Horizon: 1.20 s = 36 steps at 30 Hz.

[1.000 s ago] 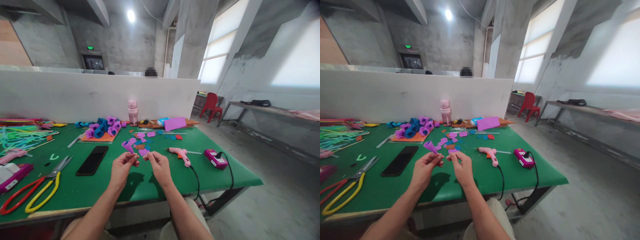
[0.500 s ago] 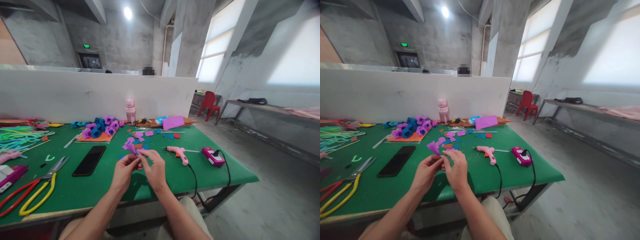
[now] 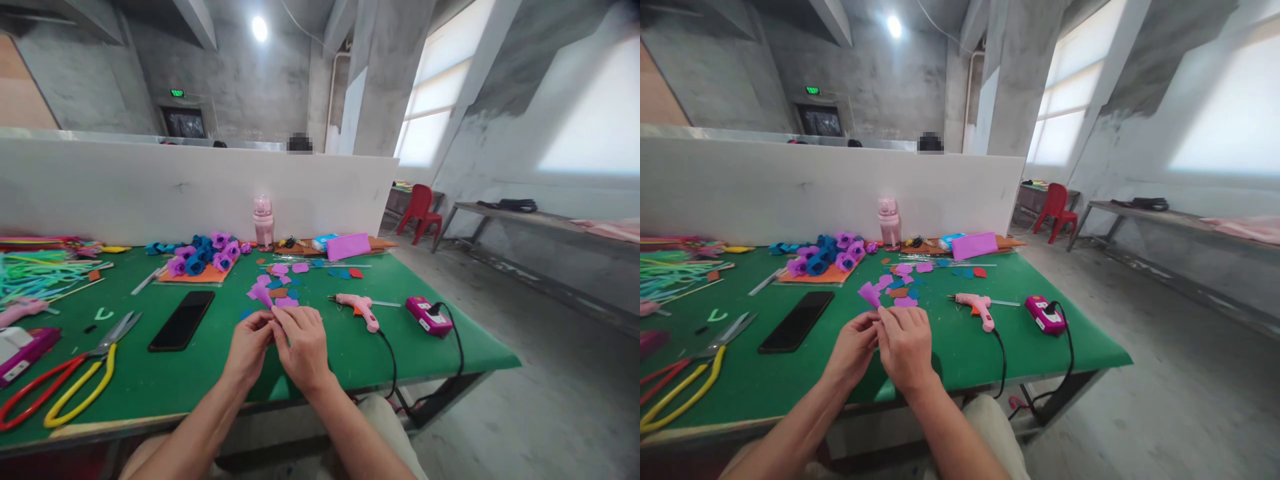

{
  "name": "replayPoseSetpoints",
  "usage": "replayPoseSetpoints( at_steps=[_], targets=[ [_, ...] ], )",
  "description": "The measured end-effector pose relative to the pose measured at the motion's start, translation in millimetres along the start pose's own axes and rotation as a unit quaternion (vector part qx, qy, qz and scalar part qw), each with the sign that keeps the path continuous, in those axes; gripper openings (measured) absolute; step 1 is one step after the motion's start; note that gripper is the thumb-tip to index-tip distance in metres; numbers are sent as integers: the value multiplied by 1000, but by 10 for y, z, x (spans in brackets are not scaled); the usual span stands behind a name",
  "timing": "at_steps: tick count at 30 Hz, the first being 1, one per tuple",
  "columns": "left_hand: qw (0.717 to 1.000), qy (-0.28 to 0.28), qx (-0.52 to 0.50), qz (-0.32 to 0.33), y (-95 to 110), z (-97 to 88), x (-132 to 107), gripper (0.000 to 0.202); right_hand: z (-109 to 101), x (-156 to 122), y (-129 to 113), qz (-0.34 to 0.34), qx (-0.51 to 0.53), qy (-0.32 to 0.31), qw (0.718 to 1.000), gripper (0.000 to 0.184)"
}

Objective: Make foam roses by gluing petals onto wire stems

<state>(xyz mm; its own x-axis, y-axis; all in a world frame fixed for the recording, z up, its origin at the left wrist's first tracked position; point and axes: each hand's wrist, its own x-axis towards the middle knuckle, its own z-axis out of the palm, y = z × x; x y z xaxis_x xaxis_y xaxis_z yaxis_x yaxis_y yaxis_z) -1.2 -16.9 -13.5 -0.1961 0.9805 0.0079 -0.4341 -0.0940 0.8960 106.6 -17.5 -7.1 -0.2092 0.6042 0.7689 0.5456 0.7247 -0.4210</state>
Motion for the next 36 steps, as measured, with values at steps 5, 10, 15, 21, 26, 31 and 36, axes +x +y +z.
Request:
replayPoseSetpoints(
  at_steps=[5,10,15,21,26,31,36],
  targets=[
    [1000,-16,-1,-6,62,-8,7,15,-6,4,-13,13,29,32,999,23],
    [1000,-20,23,5,96,-81,52,19,-10,45,93,160,168,63,971,17],
    [994,-37,88,45,97,-111,54,16,-22,92,143,186,258,36,948,16],
    [982,-85,152,76,93,-58,-9,13,-27,96,76,174,257,32,950,12],
    [980,-88,158,81,94,-14,-35,12,-52,95,91,170,250,29,953,8],
    [979,-82,170,78,101,8,-49,14,-75,109,97,176,267,-2,947,8],
    [976,-70,185,94,203,-59,-71,14,-87,108,209,208,310,3,928,23]
  ],
)
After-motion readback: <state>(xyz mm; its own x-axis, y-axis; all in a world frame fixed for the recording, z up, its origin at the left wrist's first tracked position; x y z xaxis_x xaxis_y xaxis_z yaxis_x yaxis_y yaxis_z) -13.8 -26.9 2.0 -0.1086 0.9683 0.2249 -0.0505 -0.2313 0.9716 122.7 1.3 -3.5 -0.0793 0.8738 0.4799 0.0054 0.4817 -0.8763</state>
